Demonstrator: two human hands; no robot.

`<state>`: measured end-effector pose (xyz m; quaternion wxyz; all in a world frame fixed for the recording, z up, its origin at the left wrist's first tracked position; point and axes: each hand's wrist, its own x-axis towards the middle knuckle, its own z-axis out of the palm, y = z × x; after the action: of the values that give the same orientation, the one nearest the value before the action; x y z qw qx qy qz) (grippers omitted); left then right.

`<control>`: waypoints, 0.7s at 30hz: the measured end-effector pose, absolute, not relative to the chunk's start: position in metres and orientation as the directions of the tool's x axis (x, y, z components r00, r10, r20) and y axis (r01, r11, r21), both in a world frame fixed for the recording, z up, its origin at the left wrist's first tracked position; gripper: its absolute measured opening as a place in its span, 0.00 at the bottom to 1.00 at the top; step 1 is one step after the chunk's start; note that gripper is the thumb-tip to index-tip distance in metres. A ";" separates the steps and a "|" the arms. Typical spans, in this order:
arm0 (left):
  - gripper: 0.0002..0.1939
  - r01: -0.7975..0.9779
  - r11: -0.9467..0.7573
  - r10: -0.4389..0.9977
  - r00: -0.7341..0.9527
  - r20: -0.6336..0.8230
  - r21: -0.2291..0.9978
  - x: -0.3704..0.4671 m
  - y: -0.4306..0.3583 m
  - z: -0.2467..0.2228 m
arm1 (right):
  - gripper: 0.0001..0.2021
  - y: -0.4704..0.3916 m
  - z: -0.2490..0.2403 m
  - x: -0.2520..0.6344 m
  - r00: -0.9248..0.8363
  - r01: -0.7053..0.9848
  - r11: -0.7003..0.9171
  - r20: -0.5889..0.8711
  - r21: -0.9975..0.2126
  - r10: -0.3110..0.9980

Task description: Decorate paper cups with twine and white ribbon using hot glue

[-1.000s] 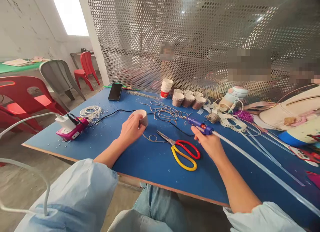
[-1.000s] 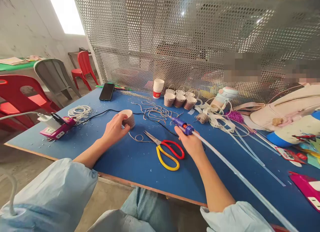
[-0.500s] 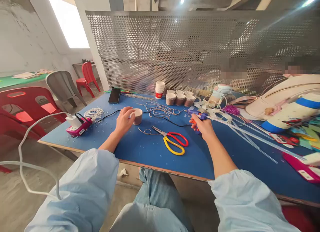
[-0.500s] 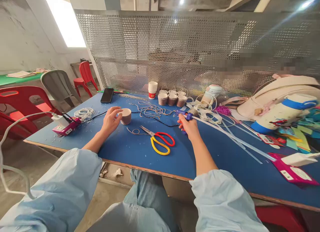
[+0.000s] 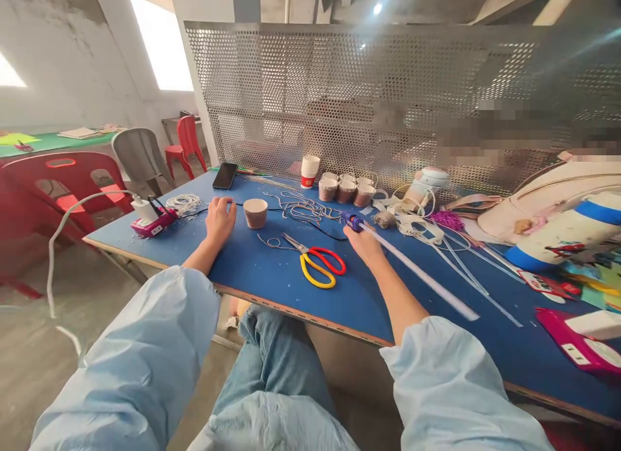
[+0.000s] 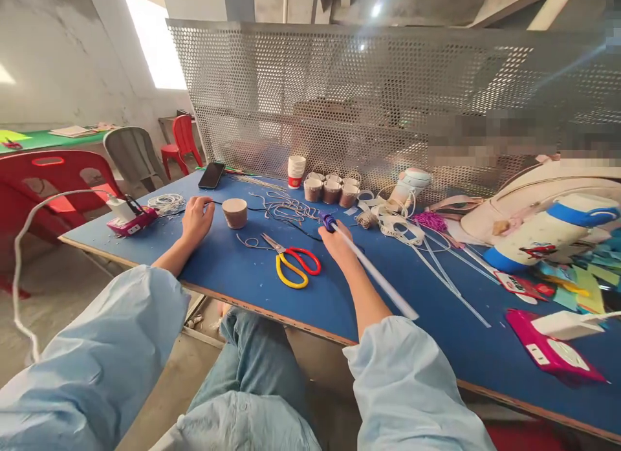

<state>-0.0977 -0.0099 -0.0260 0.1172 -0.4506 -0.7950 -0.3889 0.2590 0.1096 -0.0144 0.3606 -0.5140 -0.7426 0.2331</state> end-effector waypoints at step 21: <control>0.16 0.760 0.404 0.662 -0.627 0.411 0.510 -0.095 -0.017 -0.029 | 0.15 0.132 -0.020 0.317 -0.137 0.703 0.101 0.005 -0.704 0.991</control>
<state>-0.0953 -0.0169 -0.0291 0.0716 -0.4258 -0.8347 -0.3418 0.3173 0.1316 -0.0198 0.2519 -0.6065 -0.6979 0.2856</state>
